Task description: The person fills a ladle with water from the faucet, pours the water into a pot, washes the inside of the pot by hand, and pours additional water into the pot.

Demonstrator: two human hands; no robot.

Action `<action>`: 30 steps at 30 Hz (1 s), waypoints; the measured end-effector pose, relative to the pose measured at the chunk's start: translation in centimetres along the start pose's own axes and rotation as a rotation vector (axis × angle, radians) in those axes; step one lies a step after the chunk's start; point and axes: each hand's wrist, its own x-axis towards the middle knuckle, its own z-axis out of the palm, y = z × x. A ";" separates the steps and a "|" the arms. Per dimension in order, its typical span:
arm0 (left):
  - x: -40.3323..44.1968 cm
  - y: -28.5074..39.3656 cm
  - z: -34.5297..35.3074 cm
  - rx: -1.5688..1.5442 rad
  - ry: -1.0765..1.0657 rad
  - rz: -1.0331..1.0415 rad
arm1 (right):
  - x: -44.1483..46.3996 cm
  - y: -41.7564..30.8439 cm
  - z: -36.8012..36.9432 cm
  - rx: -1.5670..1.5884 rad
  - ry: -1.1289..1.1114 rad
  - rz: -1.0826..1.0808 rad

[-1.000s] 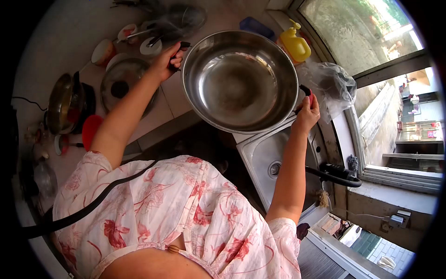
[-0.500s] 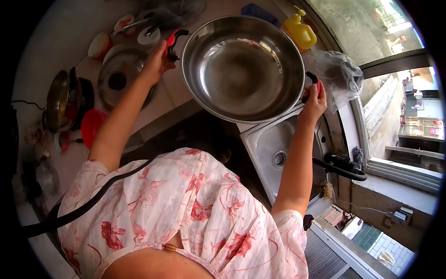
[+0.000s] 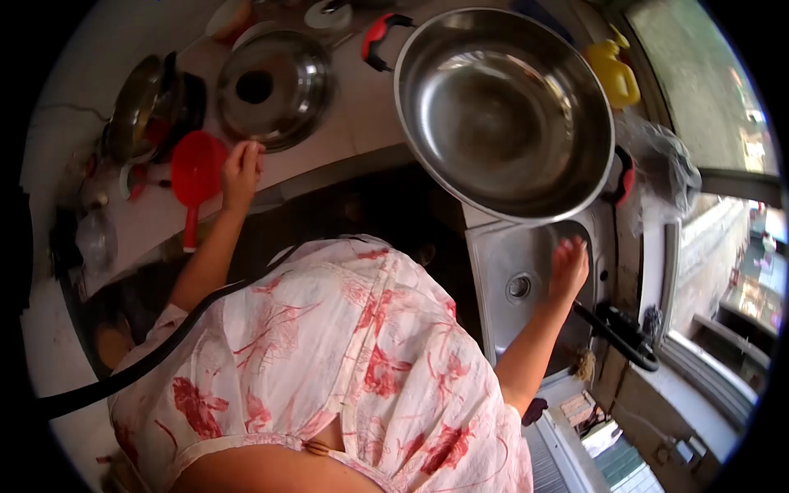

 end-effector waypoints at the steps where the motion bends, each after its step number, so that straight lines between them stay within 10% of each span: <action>1: -0.9 -1.7 -2.5 0.033 0.055 -0.009 | 1.7 3.7 -4.3 -0.549 0.029 0.104; 2: -2.1 -3.3 -5.1 0.133 0.271 0.007 | 1.9 7.7 -8.3 -1.074 -0.140 -0.297; 5: -4.8 -5.6 -12.2 0.316 0.693 -0.021 | -1.6 10.2 -9.0 -0.418 0.121 0.065; 11: -5.3 -10.4 -20.2 1.076 0.311 -0.383 | -3.5 8.7 -5.4 -0.509 0.273 0.192; 13: -5.6 -12.9 -22.2 1.016 0.264 -0.389 | -3.1 8.4 -4.9 -0.435 0.195 0.169; 15: -4.9 -12.1 -22.2 0.449 -0.272 -0.812 | -3.4 8.3 -3.8 -0.464 0.199 0.129; 19: -6.6 -9.3 -18.5 -0.148 -0.074 -0.843 | -5.0 8.5 -2.9 -0.384 0.273 0.118; 30: 0.0 5.6 -6.5 -0.451 -0.452 -0.198 | -11.8 9.6 -2.5 -0.271 0.417 0.107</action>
